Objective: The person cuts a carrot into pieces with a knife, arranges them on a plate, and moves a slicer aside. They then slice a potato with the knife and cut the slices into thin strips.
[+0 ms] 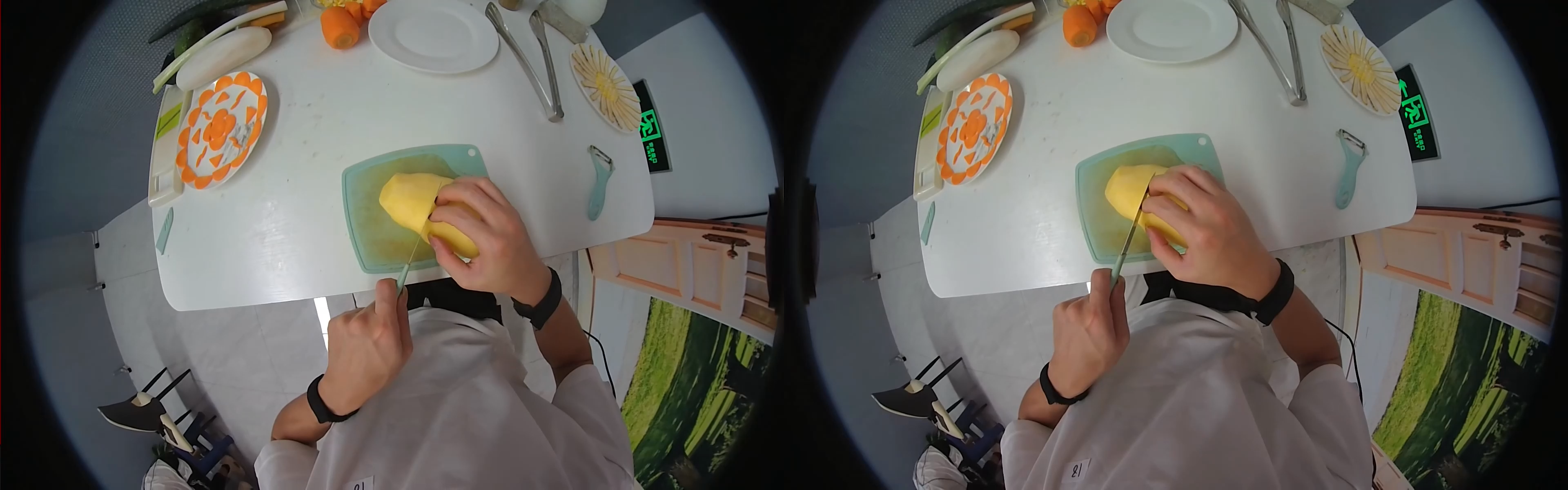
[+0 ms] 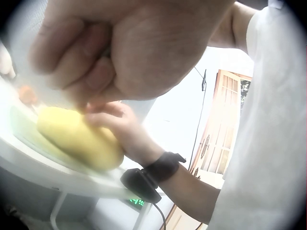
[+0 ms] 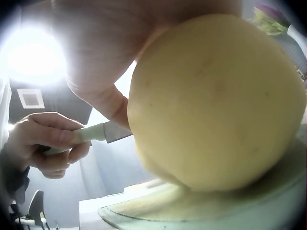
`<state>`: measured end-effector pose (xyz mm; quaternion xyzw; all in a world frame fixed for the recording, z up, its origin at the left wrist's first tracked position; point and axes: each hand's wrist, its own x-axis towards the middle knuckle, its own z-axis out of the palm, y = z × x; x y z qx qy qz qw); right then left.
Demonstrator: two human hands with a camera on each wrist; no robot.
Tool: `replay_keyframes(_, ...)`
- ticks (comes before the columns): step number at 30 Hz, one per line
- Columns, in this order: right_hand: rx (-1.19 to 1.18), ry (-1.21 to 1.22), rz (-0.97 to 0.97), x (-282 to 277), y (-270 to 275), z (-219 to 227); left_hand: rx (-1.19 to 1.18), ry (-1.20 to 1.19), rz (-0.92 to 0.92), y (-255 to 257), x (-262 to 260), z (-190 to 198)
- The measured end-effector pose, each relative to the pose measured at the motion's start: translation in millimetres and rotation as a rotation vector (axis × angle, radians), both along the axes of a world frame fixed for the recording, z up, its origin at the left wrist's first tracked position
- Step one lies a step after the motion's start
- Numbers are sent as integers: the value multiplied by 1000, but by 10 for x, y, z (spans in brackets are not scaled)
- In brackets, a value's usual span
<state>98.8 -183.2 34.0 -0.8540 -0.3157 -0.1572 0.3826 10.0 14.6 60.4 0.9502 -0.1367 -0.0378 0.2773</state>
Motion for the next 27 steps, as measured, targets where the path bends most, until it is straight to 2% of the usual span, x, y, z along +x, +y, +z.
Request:
replay_keyframes(16,-15,-15,8,20,-8,7,121,47,5,-35,46,65)
replay_keyframes(27,-28,-1,3,23,-8,3,100,64,-23,-20,71,48)
